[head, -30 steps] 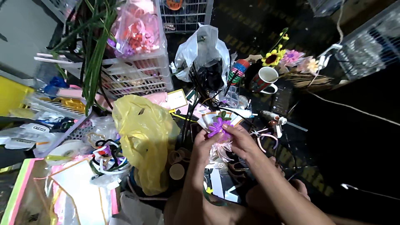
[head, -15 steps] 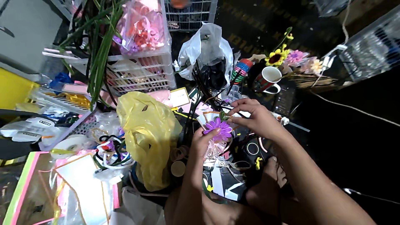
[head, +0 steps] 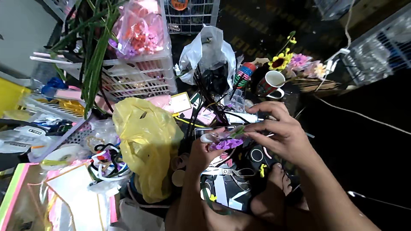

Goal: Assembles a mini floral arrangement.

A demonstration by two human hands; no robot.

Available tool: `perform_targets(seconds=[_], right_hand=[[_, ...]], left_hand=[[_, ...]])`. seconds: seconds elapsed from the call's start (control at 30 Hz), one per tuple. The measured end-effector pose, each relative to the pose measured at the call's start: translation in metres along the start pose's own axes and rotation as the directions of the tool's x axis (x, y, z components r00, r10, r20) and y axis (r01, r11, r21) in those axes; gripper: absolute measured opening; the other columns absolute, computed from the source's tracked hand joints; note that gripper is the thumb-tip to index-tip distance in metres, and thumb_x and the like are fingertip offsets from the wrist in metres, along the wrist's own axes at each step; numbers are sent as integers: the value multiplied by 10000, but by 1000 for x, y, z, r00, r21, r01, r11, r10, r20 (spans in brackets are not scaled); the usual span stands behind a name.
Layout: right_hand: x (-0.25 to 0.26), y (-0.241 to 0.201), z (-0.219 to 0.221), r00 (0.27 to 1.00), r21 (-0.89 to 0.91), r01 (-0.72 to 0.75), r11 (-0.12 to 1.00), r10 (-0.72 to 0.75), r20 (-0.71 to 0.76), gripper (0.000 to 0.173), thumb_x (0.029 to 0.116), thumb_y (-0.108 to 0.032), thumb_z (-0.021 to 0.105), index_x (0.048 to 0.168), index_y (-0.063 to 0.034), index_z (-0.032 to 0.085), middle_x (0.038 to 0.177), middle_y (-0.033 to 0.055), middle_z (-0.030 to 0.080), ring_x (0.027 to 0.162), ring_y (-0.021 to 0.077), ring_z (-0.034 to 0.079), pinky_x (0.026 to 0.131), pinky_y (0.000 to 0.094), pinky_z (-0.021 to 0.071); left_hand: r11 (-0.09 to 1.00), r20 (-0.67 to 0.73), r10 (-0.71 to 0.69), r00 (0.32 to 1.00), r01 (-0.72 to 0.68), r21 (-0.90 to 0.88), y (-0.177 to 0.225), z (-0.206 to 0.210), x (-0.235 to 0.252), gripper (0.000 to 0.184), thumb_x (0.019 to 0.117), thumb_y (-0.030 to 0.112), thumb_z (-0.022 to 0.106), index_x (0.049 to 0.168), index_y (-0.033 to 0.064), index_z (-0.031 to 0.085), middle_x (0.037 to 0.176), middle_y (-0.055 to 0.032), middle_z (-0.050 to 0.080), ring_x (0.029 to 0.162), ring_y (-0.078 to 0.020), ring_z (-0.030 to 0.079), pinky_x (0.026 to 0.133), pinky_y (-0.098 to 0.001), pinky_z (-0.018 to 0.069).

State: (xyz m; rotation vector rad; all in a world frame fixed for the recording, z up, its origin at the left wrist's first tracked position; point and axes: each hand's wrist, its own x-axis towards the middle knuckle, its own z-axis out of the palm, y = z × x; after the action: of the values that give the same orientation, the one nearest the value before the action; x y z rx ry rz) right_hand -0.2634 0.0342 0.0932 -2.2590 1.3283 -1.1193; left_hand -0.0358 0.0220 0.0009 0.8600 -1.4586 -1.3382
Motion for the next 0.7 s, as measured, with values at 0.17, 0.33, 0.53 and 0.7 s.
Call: perform_targets(seconds=[0.17,0.33,0.53,0.7], right_hand=[[1,-1,7,992,-108,125,986,-127,-13,155,952,-237,711,857,-137,783,1258,116,629,1326,230,465,1123,353,361],[1,3,11,994,-58,98,993,-95,56,152,962,-253,692,886,-176,798,1298,103,616,1358,243,442,1132,385,365],[3,3,13,991,27,-64,998,60,116,187,952,-304,681,887,-164,787,1316,66,618,1363,215,457,1130,385,389],[7,5,18,978,58,-158,986,148,145,164,924,-297,704,885,-165,793,1296,36,634,1324,193,494,1091,378,429]], left_hand=[[998,6,-28,1000,28,-54,3,0,-2,438,754,-22,776,1168,-99,656,1088,-68,727,1015,-23,680,932,-226,561],[985,-5,-23,1000,22,-169,5,3,-2,315,750,24,803,1024,-22,654,958,37,724,918,0,689,864,-231,586],[966,-13,-124,992,117,-231,8,7,0,248,766,31,766,987,18,653,877,45,721,834,-12,698,802,-229,595],[919,-49,-227,973,197,-342,10,14,0,220,795,-15,708,1005,-6,640,874,7,719,829,-45,702,799,-246,597]])
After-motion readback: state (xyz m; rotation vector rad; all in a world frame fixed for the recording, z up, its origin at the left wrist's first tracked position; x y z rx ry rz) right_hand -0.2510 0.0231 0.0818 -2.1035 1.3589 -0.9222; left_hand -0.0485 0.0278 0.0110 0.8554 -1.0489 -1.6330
